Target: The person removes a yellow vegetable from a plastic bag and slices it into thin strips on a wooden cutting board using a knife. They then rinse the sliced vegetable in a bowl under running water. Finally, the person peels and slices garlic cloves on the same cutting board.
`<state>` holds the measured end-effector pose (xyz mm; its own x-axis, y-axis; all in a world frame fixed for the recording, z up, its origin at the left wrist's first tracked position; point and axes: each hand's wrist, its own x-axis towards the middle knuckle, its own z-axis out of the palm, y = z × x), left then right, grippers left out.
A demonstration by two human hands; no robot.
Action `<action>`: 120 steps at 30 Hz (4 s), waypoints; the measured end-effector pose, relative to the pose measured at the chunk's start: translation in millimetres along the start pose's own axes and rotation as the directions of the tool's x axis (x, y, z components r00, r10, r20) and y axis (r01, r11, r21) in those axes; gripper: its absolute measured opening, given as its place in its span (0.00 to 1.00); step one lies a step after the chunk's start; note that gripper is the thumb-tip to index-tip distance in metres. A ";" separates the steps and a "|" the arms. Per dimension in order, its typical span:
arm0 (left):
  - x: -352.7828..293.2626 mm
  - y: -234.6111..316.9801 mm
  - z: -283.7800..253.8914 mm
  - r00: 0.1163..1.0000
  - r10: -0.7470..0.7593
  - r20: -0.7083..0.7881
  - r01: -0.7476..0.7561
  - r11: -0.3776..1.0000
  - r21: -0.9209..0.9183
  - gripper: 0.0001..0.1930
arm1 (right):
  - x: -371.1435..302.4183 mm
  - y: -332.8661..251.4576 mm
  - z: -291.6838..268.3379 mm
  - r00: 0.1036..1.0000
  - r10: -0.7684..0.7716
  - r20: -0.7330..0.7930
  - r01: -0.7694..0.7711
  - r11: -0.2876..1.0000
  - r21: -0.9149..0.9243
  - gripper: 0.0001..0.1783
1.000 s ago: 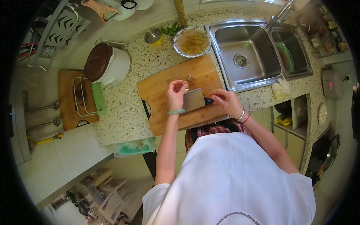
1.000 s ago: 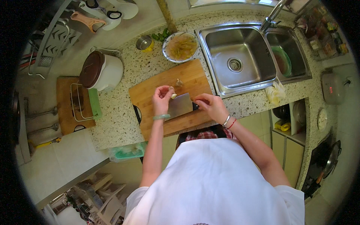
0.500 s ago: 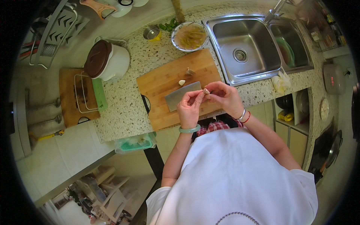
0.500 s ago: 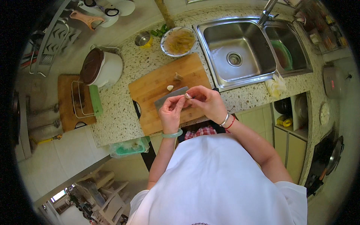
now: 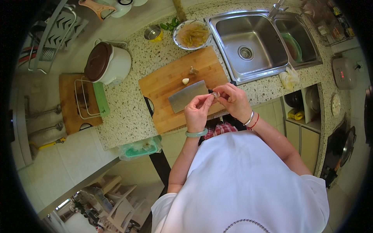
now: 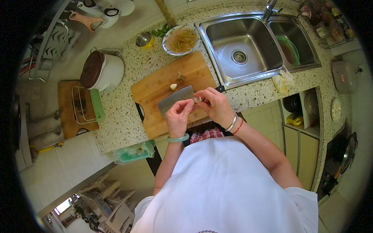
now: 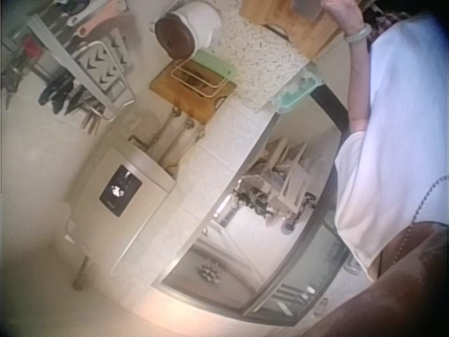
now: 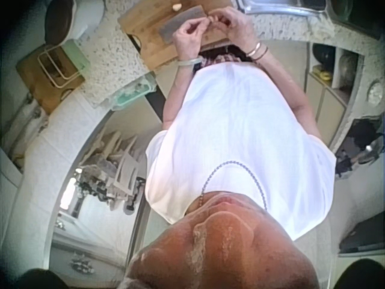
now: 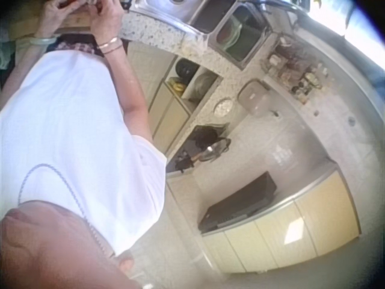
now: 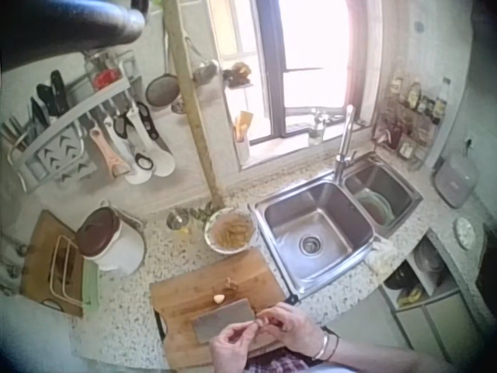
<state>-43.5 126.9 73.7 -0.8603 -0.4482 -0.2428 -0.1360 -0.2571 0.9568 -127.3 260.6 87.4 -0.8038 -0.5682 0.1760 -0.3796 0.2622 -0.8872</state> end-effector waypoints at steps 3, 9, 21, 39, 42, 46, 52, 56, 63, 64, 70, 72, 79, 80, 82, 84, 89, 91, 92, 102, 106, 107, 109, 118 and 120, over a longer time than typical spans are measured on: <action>0.0 -7.1 -8.9 0.997 -0.063 0.045 0.061 0.998 0.029 0.09 | -1.0 -3.0 0.1 0.999 -0.049 0.007 0.049 0.996 -0.078 0.12; -1.2 -6.3 -15.7 0.991 -0.099 0.094 0.102 0.994 -0.025 0.09 | 2.9 0.1 -2.8 0.991 -0.072 0.113 0.079 0.995 -0.060 0.12; 4.7 -8.1 -3.0 0.999 0.049 0.018 -0.052 0.970 0.238 0.05 | 3.4 12.8 0.4 0.981 -0.167 0.098 0.184 0.962 -0.200 0.08; 18.2 -16.0 -8.6 1.000 0.017 -0.001 -0.016 0.979 0.204 0.02 | 13.3 16.7 4.1 0.983 0.131 0.125 -0.151 0.975 0.165 0.12; 21.3 -16.3 -13.2 0.999 0.004 0.035 -0.003 1.000 -0.021 0.02 | 16.4 16.1 1.4 0.941 0.265 0.210 -0.334 0.826 0.454 0.14; 23.0 -7.2 -12.2 0.991 -0.112 0.074 0.125 0.970 -0.207 0.01 | 16.3 19.9 0.1 0.865 0.382 0.326 -0.498 0.574 0.650 0.15; 18.0 -4.0 -11.8 0.988 -0.090 0.128 0.136 0.893 -0.429 0.04 | 21.3 -0.3 -2.8 0.800 0.362 0.479 -0.578 0.252 0.776 0.16; 18.6 -1.5 -12.5 0.987 -0.047 0.151 0.117 0.860 -0.497 0.04 | 22.7 -9.1 -0.3 0.795 0.356 0.490 -0.573 0.178 0.800 0.18; 19.8 0.4 -13.7 0.993 0.024 0.120 0.030 0.904 -0.427 0.04 | 21.6 11.6 6.9 0.822 0.438 0.365 -0.490 0.215 0.845 0.19; 19.9 0.8 -15.4 0.994 0.033 0.105 0.013 0.911 -0.412 0.04 | 24.7 13.1 5.6 0.832 0.462 0.307 -0.456 0.255 0.852 0.19; 25.7 8.8 -12.3 0.989 0.146 -0.006 -0.146 0.978 -0.150 0.05 | 29.2 -4.6 -6.8 0.956 0.263 0.127 -0.291 0.892 0.347 0.14; 24.6 18.6 -3.7 0.987 0.154 -0.044 -0.156 0.986 -0.050 0.06 | 29.3 -13.2 -7.4 0.984 0.153 0.089 -0.168 0.966 0.197 0.16; 21.4 36.3 2.1 0.885 0.463 0.044 -0.420 0.755 0.504 0.06 | 27.0 -19.4 -5.3 0.996 -0.063 0.058 0.063 0.998 0.000 0.17; 21.2 36.2 2.1 0.879 0.475 0.048 -0.429 0.742 0.514 0.06 | 26.1 -18.2 -4.9 0.996 -0.078 0.054 0.078 0.997 -0.003 0.17; 21.1 35.5 1.9 0.865 0.498 0.058 -0.448 0.717 0.534 0.06 | 24.9 -17.4 -4.6 0.994 -0.099 0.047 0.100 0.995 -0.017 0.16; 22.0 34.9 0.9 0.864 0.499 0.071 -0.458 0.719 0.522 0.06 | 23.8 -17.4 -4.1 0.993 -0.112 0.041 0.114 0.993 -0.039 0.16; 20.5 35.4 -2.0 0.889 0.447 0.099 -0.433 0.750 0.500 0.06 | 22.1 -17.6 -3.3 0.991 -0.129 0.043 0.131 0.990 -0.056 0.16; 21.2 35.8 -1.9 0.894 0.434 0.111 -0.430 0.762 0.484 0.05 | 21.7 -18.3 -2.9 0.990 -0.133 0.041 0.135 0.988 -0.069 0.16; 21.3 36.4 -1.2 0.893 0.437 0.108 -0.432 0.766 0.476 0.06 | 22.0 -19.2 -2.5 0.990 -0.137 0.037 0.139 0.987 -0.076 0.16; 23.0 15.2 2.5 0.770 0.635 0.054 -0.546 0.613 0.571 0.06 | 19.6 -21.1 8.0 0.992 -0.125 0.015 0.126 0.991 -0.053 0.15; 20.4 11.5 1.7 0.795 0.607 -0.001 -0.521 0.683 0.511 0.06 | 19.3 -19.9 6.0 0.998 -0.032 0.045 0.030 0.997 0.064 0.14; 19.5 10.1 1.0 0.809 0.587 -0.039 -0.503 0.724 0.472 0.06 | 19.2 -22.1 4.4 0.997 0.017 0.069 -0.024 0.994 0.103 0.14; 17.9 5.9 -0.7 0.835 0.539 -0.110 -0.465 0.798 0.385 0.07 | 18.6 -22.8 2.9 0.989 0.101 0.111 -0.124 0.967 0.224 0.14; 17.2 10.1 -3.6 0.980 0.171 -0.101 -0.194 0.935 -0.296 0.04 | 22.0 -15.0 0.3 0.888 0.303 0.347 -0.455 0.468 0.757 0.17; 17.9 12.3 -3.4 0.987 0.140 -0.084 -0.161 0.921 -0.356 0.04 | 21.9 -18.1 -0.8 0.857 0.331 0.394 -0.485 0.265 0.833 0.18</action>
<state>-58.9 112.8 80.7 -0.8266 -0.5501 -0.1192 0.1880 -0.4694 0.8627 -138.4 244.0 107.6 -0.6342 -0.7080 -0.3108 0.6710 -0.3042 -0.6762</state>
